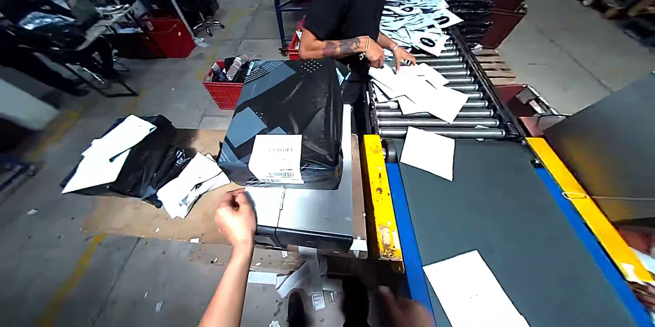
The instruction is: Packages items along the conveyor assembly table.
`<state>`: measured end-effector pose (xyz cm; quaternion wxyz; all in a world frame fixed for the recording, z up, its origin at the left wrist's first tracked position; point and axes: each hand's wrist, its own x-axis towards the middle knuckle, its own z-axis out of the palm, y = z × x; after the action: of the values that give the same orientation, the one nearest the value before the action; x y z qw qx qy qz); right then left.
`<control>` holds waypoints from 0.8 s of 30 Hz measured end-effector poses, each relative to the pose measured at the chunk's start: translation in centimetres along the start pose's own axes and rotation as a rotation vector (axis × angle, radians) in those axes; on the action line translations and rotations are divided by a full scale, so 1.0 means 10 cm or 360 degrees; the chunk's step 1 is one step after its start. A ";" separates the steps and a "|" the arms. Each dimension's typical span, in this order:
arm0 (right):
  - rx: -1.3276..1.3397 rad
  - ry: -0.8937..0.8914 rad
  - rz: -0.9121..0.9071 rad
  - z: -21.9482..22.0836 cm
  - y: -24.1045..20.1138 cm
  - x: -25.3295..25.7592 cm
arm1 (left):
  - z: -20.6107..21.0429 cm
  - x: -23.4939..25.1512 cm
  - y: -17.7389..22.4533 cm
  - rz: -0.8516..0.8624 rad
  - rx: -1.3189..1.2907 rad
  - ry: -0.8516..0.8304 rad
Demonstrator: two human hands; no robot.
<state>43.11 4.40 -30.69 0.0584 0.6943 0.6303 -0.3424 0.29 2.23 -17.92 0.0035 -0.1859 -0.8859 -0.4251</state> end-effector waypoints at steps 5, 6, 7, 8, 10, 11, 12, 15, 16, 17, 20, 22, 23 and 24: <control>0.1231 -0.0391 -0.0252 1.04 -1.62 -0.12 | 0.00 0.01 0.00 -0.0032 -0.0035 -0.0063; 0.1391 -0.0404 -0.0083 1.03 -1.84 -0.12 | 0.00 0.01 0.01 -0.0036 -0.0039 -0.0067; 0.1517 -0.0379 0.0065 1.01 -2.02 -0.11 | 0.00 0.01 0.01 -0.0031 -0.0042 -0.0068; 0.1623 -0.0317 0.0162 1.00 -2.15 -0.11 | -0.01 0.01 0.01 -0.0007 -0.0045 -0.0067; 0.1782 -0.0146 0.0186 0.99 -2.30 -0.17 | -0.03 0.00 0.01 0.0057 -0.0047 -0.0069; 0.1797 -0.0097 0.0126 0.97 -2.29 -0.22 | -0.03 -0.01 0.00 0.0075 -0.0055 -0.0074; 0.1750 -0.0079 0.0053 0.91 -2.22 -0.25 | -0.01 -0.01 0.00 0.0091 -0.0070 -0.0079; 0.1510 0.0016 -0.0109 0.61 -1.49 -0.15 | 0.05 -0.02 -0.02 0.0130 -0.0114 -0.0072; 0.1480 0.0149 -0.0110 0.47 -1.11 0.02 | 0.06 -0.01 -0.03 0.0143 -0.0121 -0.0069; 0.1455 0.0297 -0.0052 0.27 -0.73 0.27 | 0.07 -0.01 -0.03 0.0148 -0.0129 -0.0069; 0.1273 0.0717 0.0271 -0.47 0.22 1.16 | 0.08 0.00 -0.04 0.0144 -0.0124 -0.0029; 0.1046 0.0783 0.0503 -0.81 0.69 1.61 | 0.11 -0.02 -0.02 0.0122 -0.0111 -0.0007; 0.0842 0.0682 0.0628 -0.90 0.91 1.70 | 0.11 -0.04 -0.01 0.0110 -0.0106 0.0000; 0.0629 0.0556 0.0710 -0.95 1.09 1.68 | 0.09 -0.05 0.00 0.0099 -0.0101 0.0003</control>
<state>56.39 21.13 -36.51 -0.1126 0.8610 0.3850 -0.3126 0.92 2.72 -18.57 0.0118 -0.2130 -0.8657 -0.4529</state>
